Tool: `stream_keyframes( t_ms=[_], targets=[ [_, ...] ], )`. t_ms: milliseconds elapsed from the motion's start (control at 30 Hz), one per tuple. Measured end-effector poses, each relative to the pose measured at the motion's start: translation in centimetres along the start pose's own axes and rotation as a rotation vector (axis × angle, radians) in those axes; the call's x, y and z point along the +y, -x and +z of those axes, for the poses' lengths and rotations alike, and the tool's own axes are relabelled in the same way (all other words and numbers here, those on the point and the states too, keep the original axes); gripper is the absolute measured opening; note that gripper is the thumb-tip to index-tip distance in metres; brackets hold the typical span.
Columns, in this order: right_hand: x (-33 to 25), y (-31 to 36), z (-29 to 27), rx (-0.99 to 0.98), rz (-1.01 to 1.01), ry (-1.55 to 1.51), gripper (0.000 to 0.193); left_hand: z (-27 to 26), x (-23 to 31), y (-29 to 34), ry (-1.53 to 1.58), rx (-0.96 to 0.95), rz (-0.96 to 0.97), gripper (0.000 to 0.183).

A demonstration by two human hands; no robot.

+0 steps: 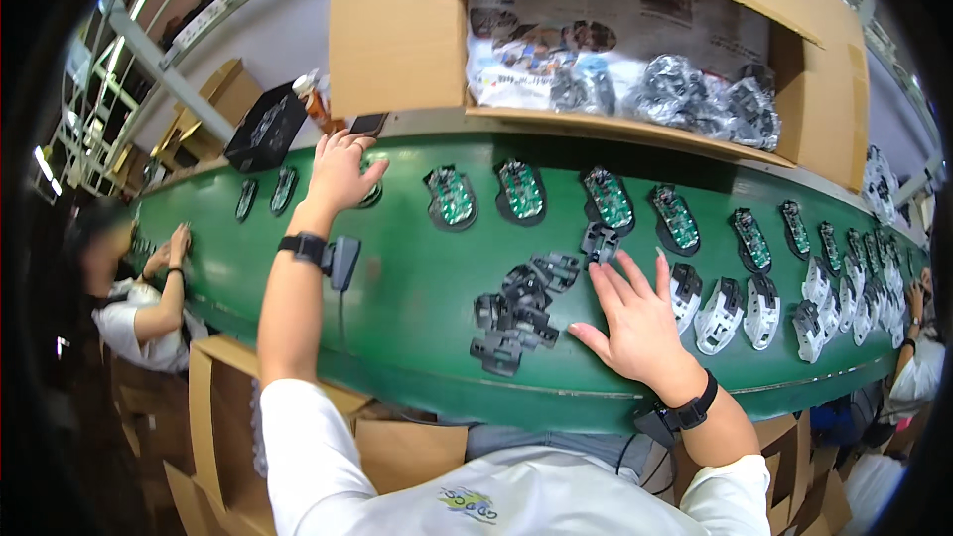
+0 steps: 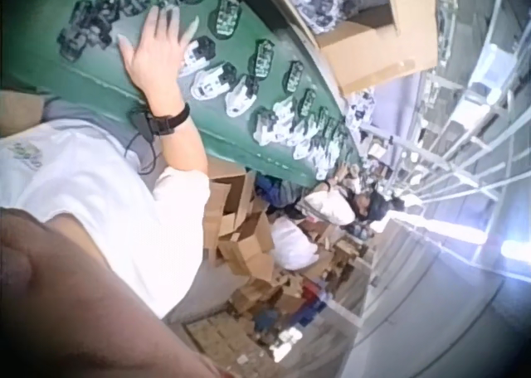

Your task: The person assembles small electronic devices at a workstation. They pick up white plastic housings and black internal components, fit them together, and place the assembled units into a cardboard box. The person also handles circuit boards and plastic bags containing parts throughout the process.

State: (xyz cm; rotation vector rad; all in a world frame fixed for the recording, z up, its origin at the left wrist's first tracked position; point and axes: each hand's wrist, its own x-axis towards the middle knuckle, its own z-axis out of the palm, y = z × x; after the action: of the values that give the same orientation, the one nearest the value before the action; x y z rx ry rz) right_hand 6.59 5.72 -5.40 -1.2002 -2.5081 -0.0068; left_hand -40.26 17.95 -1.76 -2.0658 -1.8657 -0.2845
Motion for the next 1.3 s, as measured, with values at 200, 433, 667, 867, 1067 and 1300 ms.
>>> stream_keyframes(
  t_ms=[200,433,667,867,1067,1300],
  targets=[
    [-0.1,1.3,-0.9,-0.003,0.012,-0.222,0.079,-12.0,2.3,16.3,0.277,0.202,-0.102,0.026],
    [-2.2,1.2,1.2,-0.227,-0.034,-0.207,0.106,-8.6,-5.4,46.1,0.049,0.252,-1.128,0.036],
    [-3.9,-1.4,2.3,-0.271,-0.095,-0.276,0.107,-1.0,-2.7,59.5,-0.067,-0.380,-1.652,0.100],
    [-6.7,-3.0,4.3,-0.199,-0.172,-0.289,0.101,-1.3,-0.8,57.2,-0.131,-0.443,-1.582,0.102],
    [-8.4,-2.7,4.2,-0.146,-0.283,-0.284,0.122,2.6,0.3,56.3,-0.180,-0.353,-1.643,0.112],
    [-11.1,-6.8,6.5,-0.144,-0.345,-0.279,0.099,2.4,1.5,55.5,-0.162,-0.020,-1.532,0.117]
  ],
)
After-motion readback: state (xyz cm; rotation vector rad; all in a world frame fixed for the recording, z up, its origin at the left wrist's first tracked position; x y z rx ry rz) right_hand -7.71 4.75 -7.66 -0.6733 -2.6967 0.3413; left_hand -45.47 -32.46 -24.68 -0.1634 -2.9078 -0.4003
